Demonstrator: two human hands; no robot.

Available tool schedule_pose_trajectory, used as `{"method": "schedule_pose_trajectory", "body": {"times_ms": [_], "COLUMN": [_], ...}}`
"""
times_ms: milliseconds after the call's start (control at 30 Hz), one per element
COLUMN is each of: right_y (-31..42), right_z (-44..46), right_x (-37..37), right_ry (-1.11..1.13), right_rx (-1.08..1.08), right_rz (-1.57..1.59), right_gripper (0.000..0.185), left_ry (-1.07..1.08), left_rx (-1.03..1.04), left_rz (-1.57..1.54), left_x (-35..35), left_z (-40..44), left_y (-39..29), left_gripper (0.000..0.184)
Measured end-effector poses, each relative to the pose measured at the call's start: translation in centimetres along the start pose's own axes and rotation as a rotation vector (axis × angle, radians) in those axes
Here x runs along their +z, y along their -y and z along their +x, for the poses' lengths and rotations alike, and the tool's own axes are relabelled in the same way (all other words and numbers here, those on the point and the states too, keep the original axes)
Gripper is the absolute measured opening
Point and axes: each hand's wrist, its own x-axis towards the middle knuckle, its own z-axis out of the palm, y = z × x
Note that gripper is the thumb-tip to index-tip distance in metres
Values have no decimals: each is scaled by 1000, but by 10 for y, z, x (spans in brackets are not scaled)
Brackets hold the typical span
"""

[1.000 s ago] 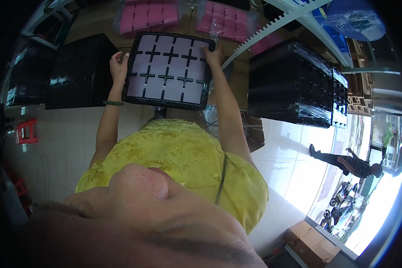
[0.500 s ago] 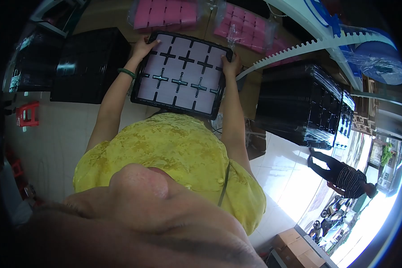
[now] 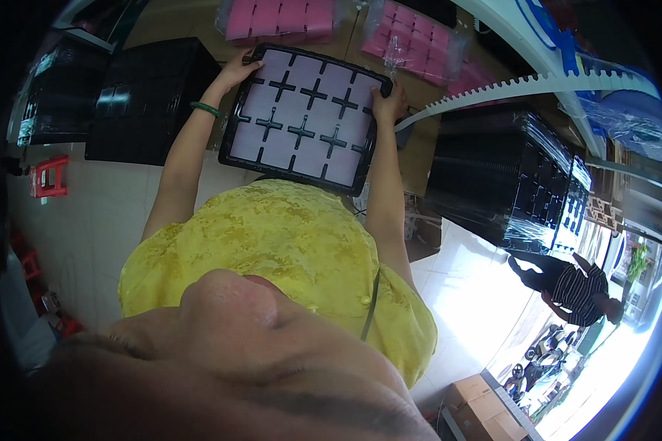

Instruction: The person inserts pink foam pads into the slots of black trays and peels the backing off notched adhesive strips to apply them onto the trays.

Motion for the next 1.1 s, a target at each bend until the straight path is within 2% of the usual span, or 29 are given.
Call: {"method": "schedule_pose_trajectory", "body": {"times_ms": [100, 167, 200, 267, 367, 433, 467, 567, 667, 767, 867, 967, 1100], "right_y": [4, -1, -4, -5, -18, -26, -30, -36, -37, -40, -44, -27, -34], "right_z": [-42, -83, -106, -145, -187, -202, -205, -207, -202, -199, -203, -202, -198], "right_x": [-33, -50, -60, -72, -76, -82, -85, -88, -79, -86, -89, -80, -80], "right_ry": [-22, -3, 3, 94, 170, 231, 237, 251, 276, 323, 336, 309, 354], "right_rx": [-34, -112, -143, -195, -153, -99, -78, -50, -70, -57, -38, -53, -75], "right_rz": [75, 110, 122, 135, 32, -6, 1, 39, 69, 45, 55, 80, 101], "right_gripper": [84, 84, 84, 88, 97, 102, 103, 107, 109, 112, 112, 113, 114], "left_ry": [-230, -326, -346, -368, -273, -177, -134, -150, -71, 15, -52, -220, -106], "left_rx": [96, 170, 139, 154, 57, -41, -88, -10, -61, -76, -84, -137, -102], "left_rz": [108, 169, 165, 144, 263, 132, 69, 0, 39, -44, 3, 96, 20], "left_x": [3, 5, 8, 15, 23, 26, 27, 30, 39, 28, 20, 33, 20], "left_z": [-49, -90, -115, -146, -195, -214, -217, -217, -204, -202, -193, -197, -199], "left_y": [17, 36, 34, 55, 47, 62, 68, 58, 31, 53, 108, 59, 73], "left_gripper": [93, 94, 98, 100, 102, 103, 103, 100, 96, 99, 102, 101, 105]}}
